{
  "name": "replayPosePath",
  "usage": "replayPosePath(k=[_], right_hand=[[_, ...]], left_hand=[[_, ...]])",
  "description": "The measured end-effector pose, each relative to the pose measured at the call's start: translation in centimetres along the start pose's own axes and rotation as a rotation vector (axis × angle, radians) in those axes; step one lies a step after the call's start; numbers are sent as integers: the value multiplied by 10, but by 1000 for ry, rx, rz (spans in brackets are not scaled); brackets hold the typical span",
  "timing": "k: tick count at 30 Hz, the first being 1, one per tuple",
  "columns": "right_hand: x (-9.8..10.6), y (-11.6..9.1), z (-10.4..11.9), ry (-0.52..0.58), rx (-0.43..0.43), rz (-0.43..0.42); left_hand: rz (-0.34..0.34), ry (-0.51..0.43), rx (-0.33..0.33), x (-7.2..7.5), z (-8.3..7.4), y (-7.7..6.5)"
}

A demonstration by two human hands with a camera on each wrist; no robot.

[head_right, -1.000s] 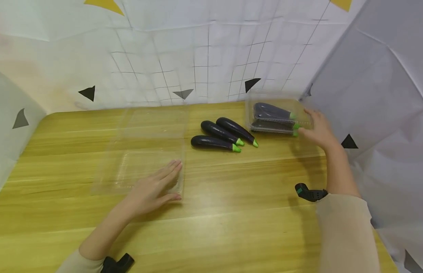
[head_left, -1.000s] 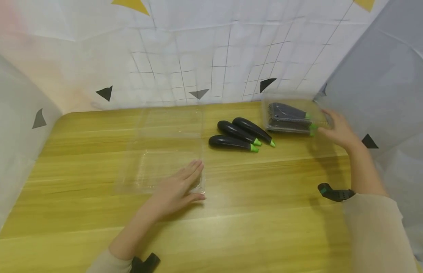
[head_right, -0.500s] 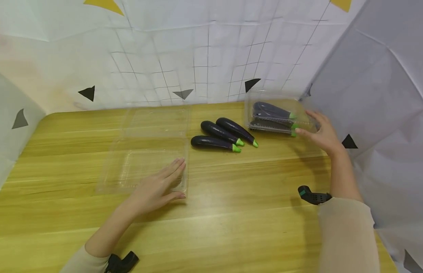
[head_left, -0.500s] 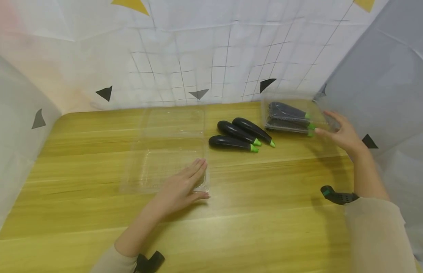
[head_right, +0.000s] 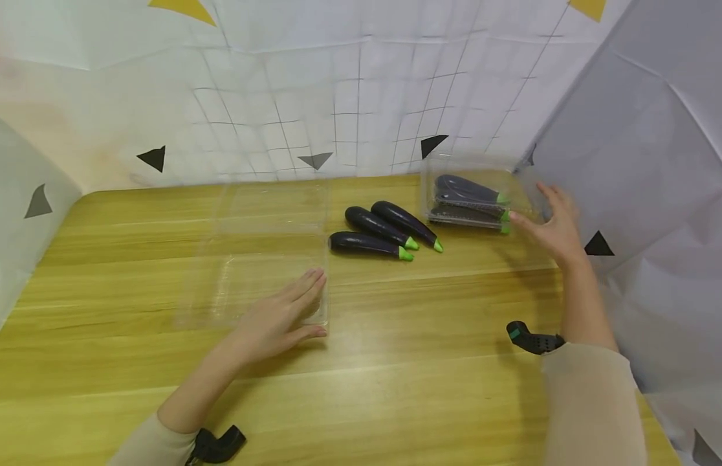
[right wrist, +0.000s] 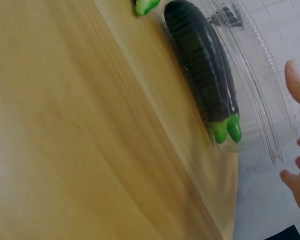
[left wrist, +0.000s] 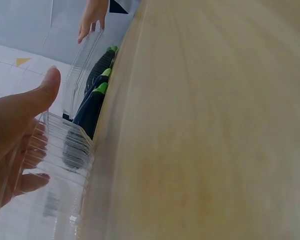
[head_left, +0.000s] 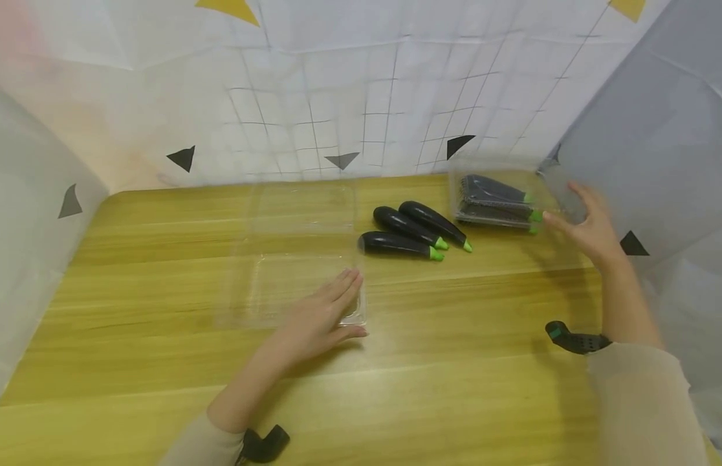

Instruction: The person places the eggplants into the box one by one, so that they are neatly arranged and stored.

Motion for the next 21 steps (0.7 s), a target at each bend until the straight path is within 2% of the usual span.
replayPosePath(k=[6, 12, 15, 21], right_hand=[[4, -13, 11, 54, 9, -194], [-2, -29, 45, 196, 72, -348], [-9, -38, 61, 291, 109, -374], [-28, -54, 90, 422, 138, -330]], left_hand=[[3, 8, 38, -4, -2, 5], [-28, 58, 49, -4, 4, 13], [-38, 85, 49, -4, 8, 17], [-33, 66, 49, -6, 12, 23]])
Point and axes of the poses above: each hand's wrist, its own y-axis towards the middle knuckle, its own x-axis out of the back of the hand, z = x × y, the point moved 5 cm from there along y, towards the middle knuckle, and after that the axes turned 10 degrees about -z, right-handed, at the moved point
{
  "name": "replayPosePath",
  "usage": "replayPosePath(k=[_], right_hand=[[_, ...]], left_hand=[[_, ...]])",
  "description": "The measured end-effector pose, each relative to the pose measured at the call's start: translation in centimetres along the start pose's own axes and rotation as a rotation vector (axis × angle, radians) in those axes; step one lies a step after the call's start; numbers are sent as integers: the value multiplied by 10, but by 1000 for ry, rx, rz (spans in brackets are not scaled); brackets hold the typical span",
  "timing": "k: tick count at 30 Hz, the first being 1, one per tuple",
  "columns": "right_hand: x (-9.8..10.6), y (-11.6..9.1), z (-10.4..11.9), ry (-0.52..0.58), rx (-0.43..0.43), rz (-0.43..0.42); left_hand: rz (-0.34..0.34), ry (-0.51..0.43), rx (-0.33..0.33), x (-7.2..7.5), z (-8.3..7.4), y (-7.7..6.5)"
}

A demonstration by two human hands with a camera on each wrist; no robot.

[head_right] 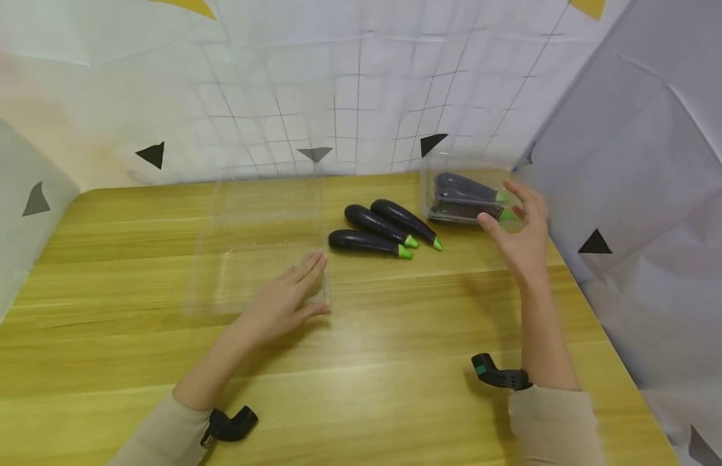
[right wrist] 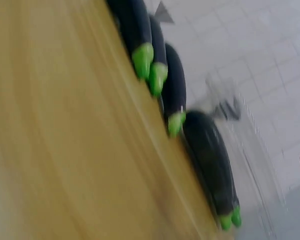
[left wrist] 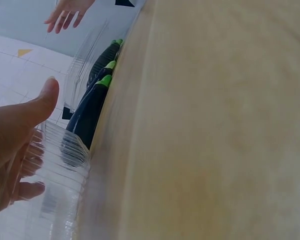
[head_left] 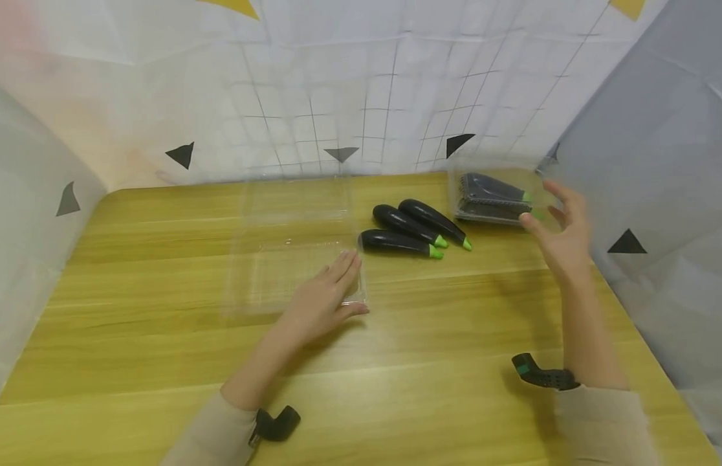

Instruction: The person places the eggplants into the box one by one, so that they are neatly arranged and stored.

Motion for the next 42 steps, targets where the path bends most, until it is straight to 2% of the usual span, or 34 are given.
replayPosePath(k=[3, 5, 11, 15, 18, 25, 28, 35, 42], right_hand=[[-14, -9, 10, 75, 24, 21], [-24, -13, 17, 81, 63, 40], [-57, -32, 51, -32, 195, 176], [-78, -45, 71, -106, 263, 281], [-90, -52, 78, -144, 275, 348], [-113, -59, 84, -131, 282, 436], [-120, -62, 85, -98, 280, 462], [-130, -64, 88, -60, 309, 484], [-134, -65, 92, -35, 318, 455]], left_hand=[[2, -21, 0, 1, 0, 1], [3, -40, 3, 2, 0, 1], [-23, -79, 15, 14, 7, -7], [-65, -84, 51, 30, 21, -17], [-97, -66, 93, 43, 34, -27], [-149, -47, 183, 70, 64, -54], [-133, -75, 240, 77, 77, -67], [-39, -153, 394, 88, 103, -91], [36, -221, 401, 85, 108, -95]])
Point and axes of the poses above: each hand's wrist, its own y-axis towards the middle knuckle, its own x-axis out of the back of the hand, z = x × y, the point moved 5 cm from there along y, towards the middle knuckle, and after that the axes turned 10 degrees about -z, right-handed, at the moved point
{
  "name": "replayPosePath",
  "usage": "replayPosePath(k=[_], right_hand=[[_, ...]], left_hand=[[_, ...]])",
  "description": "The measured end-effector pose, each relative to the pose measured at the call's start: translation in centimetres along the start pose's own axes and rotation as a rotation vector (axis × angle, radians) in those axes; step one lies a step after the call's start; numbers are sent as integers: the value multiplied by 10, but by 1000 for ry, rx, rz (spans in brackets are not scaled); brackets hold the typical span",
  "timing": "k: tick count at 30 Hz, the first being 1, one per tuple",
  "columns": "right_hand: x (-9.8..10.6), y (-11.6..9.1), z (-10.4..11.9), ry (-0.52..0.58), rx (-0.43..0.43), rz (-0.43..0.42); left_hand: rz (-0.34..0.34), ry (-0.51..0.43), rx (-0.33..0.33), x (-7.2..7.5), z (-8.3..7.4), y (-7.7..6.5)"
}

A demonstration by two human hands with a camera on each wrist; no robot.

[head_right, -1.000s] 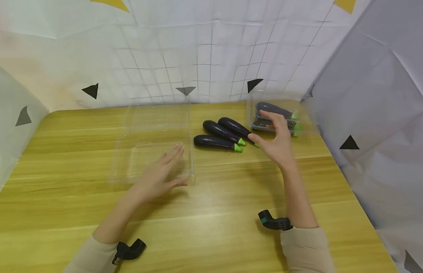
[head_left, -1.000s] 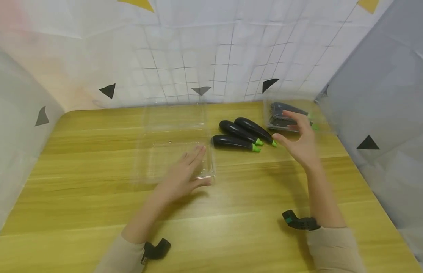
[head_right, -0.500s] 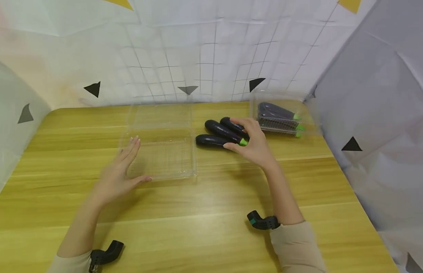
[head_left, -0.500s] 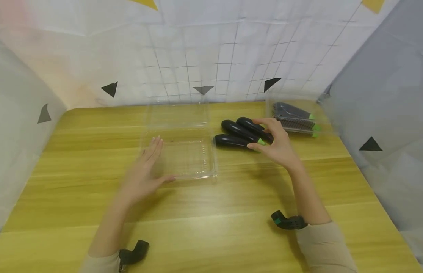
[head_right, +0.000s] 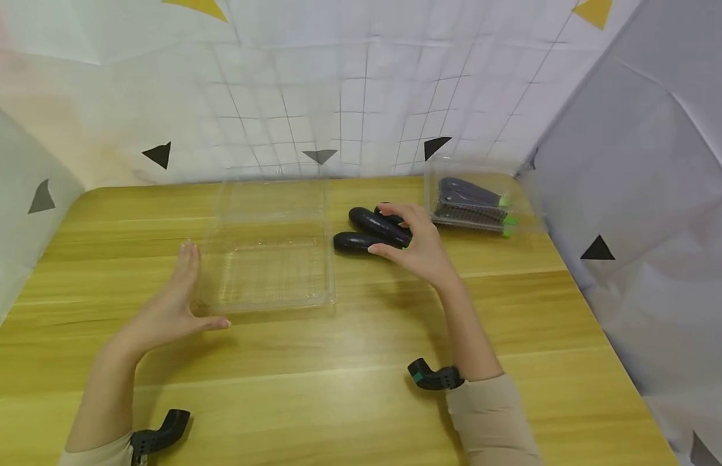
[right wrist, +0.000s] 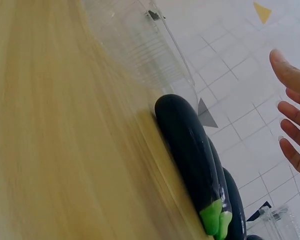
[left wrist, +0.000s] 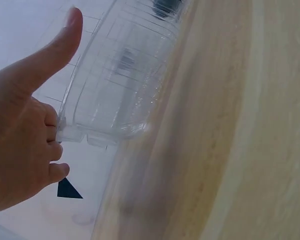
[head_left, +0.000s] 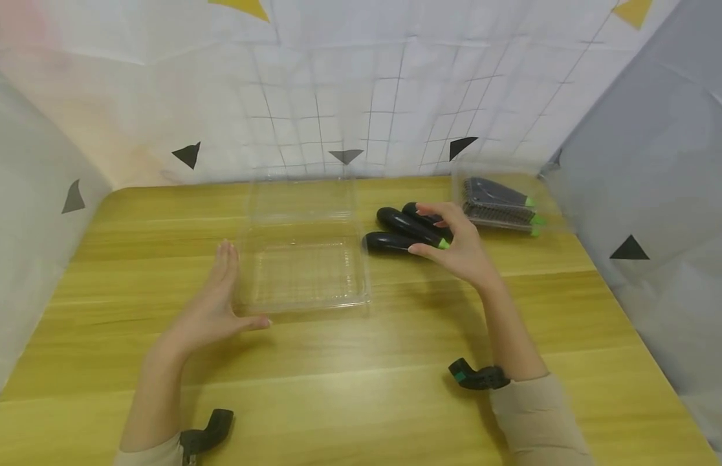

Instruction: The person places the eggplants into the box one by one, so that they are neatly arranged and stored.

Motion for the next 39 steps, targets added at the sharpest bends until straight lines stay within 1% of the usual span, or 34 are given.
replayPosePath(k=[4, 8, 10, 14, 16, 21, 26, 32, 36, 39], right_hand=[[-3, -4, -3, 13, -40, -15], [-5, -12, -9, 4, -96, -14], [-6, -14, -13, 2, -110, -11], [-6, -14, -22, -9, -95, -18], [-7, -14, -33, -14, -81, -28], [-8, -14, -60, -19, -78, -48], [-14, -12, -65, -10, -82, -36], [-21, -12, -67, 2, -41, -29], [-26, -14, -71, 6, -29, -20], [-28, -16, -74, -20, -40, -10]], left_hand=[[35, -16, 6, -6, 1, -1], [40, -22, 2, -11, 1, -2], [37, -33, 7, -11, 2, -3], [25, -64, 35, -10, 3, -3], [21, -80, 50, -10, 4, -3], [17, -109, 59, -8, 7, -3], [20, -120, 66, -8, 9, -5], [26, -115, 67, -9, 7, -4], [40, -125, 79, -9, 5, -2], [51, -130, 87, -10, 5, 0]])
Point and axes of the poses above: each hand's wrist, its own y-axis towards the middle knuckle, its own x-axis out of the back of the hand, z = x × y, the point moved 5 cm from there along y, towards the middle knuckle, and after that the axes turned 10 degrees about -z, right-handed, at the moved point
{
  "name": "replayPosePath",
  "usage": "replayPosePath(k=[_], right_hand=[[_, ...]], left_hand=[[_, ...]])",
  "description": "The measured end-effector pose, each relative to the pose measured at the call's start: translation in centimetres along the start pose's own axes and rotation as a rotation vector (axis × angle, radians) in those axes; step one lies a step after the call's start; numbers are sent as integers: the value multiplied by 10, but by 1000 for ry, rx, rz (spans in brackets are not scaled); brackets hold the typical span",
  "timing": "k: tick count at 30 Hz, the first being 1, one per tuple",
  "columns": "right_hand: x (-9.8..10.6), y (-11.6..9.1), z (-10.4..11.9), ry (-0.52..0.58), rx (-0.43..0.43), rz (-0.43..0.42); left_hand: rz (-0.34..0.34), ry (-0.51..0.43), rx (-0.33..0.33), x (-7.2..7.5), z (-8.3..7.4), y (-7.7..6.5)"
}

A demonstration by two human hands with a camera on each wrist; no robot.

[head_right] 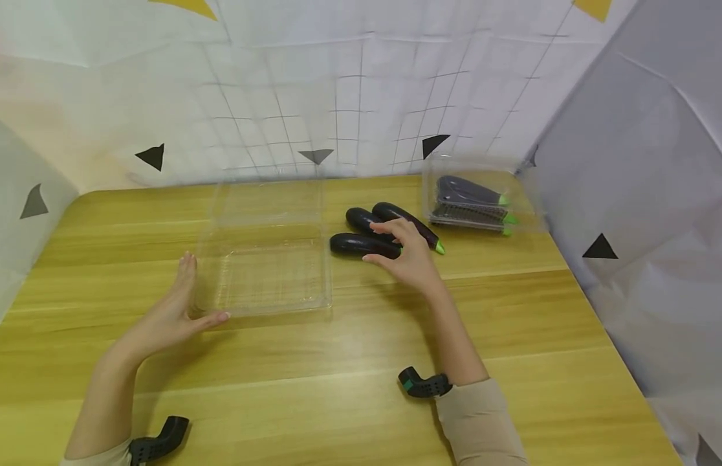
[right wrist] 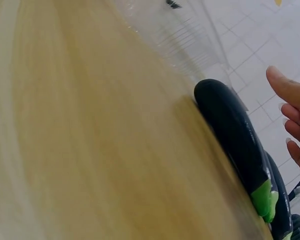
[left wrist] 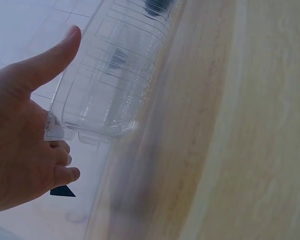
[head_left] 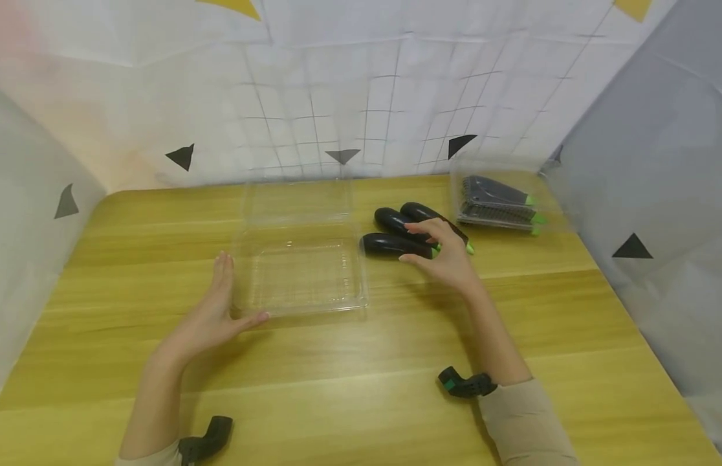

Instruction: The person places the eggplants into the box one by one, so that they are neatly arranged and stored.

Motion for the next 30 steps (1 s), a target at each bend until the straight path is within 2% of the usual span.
replayPosePath(k=[9, 16, 24, 30], right_hand=[[-6, -1, -6, -102, -24, 6], [-13, -5, -16, -212, -32, 61], [-14, -7, -21, -270, -6, 53], [-13, -6, -18, -310, -52, 86]], left_hand=[[6, 7, 7, 1, -1, 1], [6, 19, 9, 1, -2, 1], [12, 19, 16, 1, -2, 0], [16, 16, 21, 0, 0, 0]])
Point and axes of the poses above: each hand's wrist, its own y-axis towards the middle knuckle, its own x-axis out of the back of the hand, z = x × y, the point moved 5 cm from there along y, towards the middle knuckle, and after that the axes turned 10 degrees about -z, right-handed, at the moved point
